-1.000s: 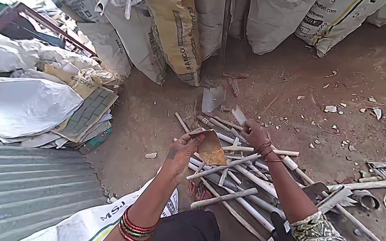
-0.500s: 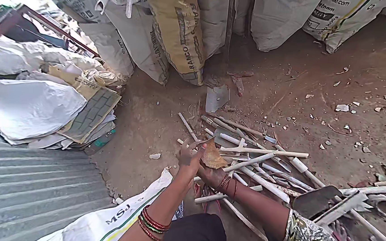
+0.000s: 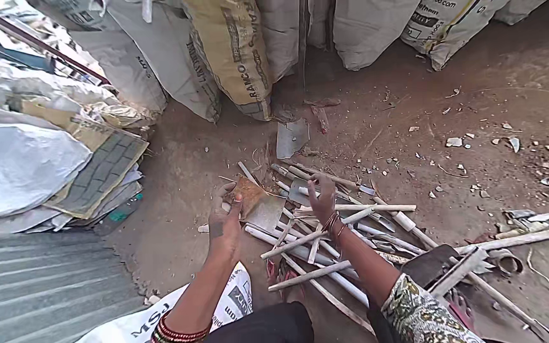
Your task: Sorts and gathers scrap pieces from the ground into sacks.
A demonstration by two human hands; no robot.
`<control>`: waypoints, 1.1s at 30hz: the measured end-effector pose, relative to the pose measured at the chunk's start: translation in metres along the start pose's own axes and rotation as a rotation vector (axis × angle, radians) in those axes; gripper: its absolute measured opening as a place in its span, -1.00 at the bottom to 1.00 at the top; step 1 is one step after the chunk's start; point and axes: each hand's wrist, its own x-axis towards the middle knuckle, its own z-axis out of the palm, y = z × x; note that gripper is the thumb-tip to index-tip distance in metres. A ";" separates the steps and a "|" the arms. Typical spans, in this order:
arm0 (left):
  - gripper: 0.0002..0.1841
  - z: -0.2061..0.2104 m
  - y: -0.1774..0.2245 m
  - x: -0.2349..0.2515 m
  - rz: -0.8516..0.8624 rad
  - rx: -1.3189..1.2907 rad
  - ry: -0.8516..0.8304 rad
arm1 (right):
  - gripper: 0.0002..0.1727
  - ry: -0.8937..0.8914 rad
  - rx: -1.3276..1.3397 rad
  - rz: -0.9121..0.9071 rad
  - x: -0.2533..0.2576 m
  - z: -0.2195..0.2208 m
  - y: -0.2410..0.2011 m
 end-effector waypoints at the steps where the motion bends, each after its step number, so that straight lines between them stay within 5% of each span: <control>1: -0.51 -0.002 0.003 -0.001 -0.001 -0.016 0.019 | -0.58 -0.211 -0.113 0.248 0.016 -0.005 0.017; 4: -0.14 -0.001 0.004 -0.004 -0.041 -0.017 -0.021 | -0.34 -0.665 -0.329 0.542 0.040 -0.006 0.074; 10: -0.07 0.005 0.002 -0.009 -0.199 0.015 -0.046 | -0.36 -0.728 -0.270 0.694 0.028 -0.001 0.086; 13: -0.24 0.003 0.001 -0.006 -0.229 -0.014 -0.061 | -0.51 -0.816 -0.343 0.710 0.027 -0.004 0.088; 17: -0.65 0.001 0.005 -0.009 -0.243 -0.019 -0.131 | -0.43 -0.920 -0.416 0.717 0.035 -0.012 0.083; 22: -0.68 0.000 0.005 -0.015 -0.260 -0.052 -0.179 | -0.44 -1.069 -0.496 0.720 0.033 -0.029 0.090; 27: -0.68 0.004 0.004 -0.022 -0.270 -0.040 -0.204 | -0.46 -1.038 -0.414 0.563 0.020 -0.038 0.098; 33: -0.66 0.014 0.009 -0.047 -0.318 -0.060 -0.262 | -0.60 -0.837 -0.459 0.517 0.031 -0.096 0.037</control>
